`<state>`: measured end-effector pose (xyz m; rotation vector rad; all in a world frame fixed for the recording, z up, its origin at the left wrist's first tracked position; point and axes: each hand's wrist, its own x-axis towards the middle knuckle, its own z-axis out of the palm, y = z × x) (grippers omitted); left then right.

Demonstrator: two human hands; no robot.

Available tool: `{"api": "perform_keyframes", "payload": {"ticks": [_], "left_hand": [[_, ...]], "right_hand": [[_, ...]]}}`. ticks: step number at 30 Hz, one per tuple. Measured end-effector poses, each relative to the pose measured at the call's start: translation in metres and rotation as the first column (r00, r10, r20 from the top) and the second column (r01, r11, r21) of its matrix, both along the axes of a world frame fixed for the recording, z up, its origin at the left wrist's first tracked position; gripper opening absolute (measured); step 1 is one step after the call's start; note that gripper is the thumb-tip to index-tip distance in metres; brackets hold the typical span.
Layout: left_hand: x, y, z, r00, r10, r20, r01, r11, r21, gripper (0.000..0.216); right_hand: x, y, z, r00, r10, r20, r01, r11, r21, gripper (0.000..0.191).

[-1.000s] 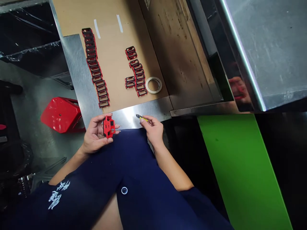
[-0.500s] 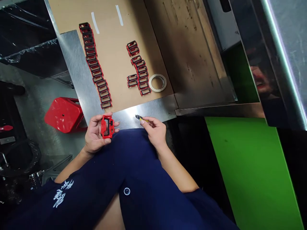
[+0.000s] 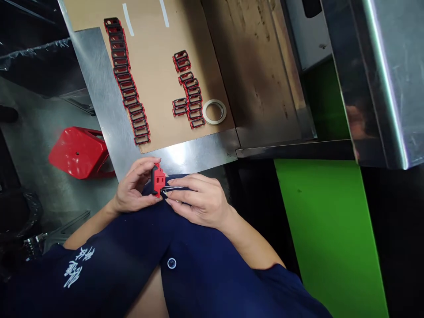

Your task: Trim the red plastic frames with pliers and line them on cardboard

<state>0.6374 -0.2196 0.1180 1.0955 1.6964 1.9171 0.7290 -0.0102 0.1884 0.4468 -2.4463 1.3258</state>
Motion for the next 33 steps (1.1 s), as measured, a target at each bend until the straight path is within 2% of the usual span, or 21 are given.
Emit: {"api": "perform_keyframes", "payload": {"ticks": [6, 18, 22, 25, 27, 28, 31, 33], "left_hand": [[0.004, 0.005, 0.008, 0.997, -0.004, -0.08, 0.006, 1.0, 0.022, 0.088], [0.007, 0.003, 0.013, 0.997, -0.024, -0.069, 0.02, 0.999, -0.046, 0.083], [0.009, 0.002, 0.01, 1.0, -0.016, -0.002, 0.016, 0.997, -0.081, 0.082], [0.013, 0.002, 0.006, 0.991, -0.025, 0.135, 0.026, 1.0, -0.007, 0.079], [0.017, 0.001, 0.0, 0.965, -0.037, 0.26, 0.021, 0.998, 0.066, 0.076], [0.017, 0.0, -0.004, 0.949, -0.033, 0.313, 0.007, 0.996, 0.085, 0.074], [0.002, 0.001, -0.021, 0.923, 0.095, 0.374, -0.115, 0.993, 0.031, 0.069], [-0.029, 0.008, -0.034, 0.91, 0.268, 0.317, -0.251, 0.963, -0.096, 0.068]], "right_hand": [[0.008, -0.001, -0.007, 1.0, -0.009, 0.006, 0.01, 0.999, -0.03, 0.012], [0.015, 0.001, -0.008, 0.999, 0.036, 0.013, -0.036, 0.999, 0.023, 0.012], [0.018, 0.002, -0.003, 1.0, 0.013, 0.003, -0.013, 0.997, 0.078, 0.015], [0.019, 0.002, -0.005, 0.997, -0.076, 0.004, 0.076, 0.997, 0.022, 0.016], [0.021, 0.003, -0.018, 0.975, -0.209, 0.07, 0.214, 0.974, -0.069, 0.009], [0.022, 0.004, -0.031, 0.942, -0.306, 0.135, 0.321, 0.94, -0.114, 0.007], [0.022, 0.011, -0.086, 0.744, -0.559, 0.367, 0.642, 0.751, -0.158, 0.035], [0.018, 0.019, -0.13, 0.669, -0.626, 0.401, 0.717, 0.686, -0.125, 0.05]]}}
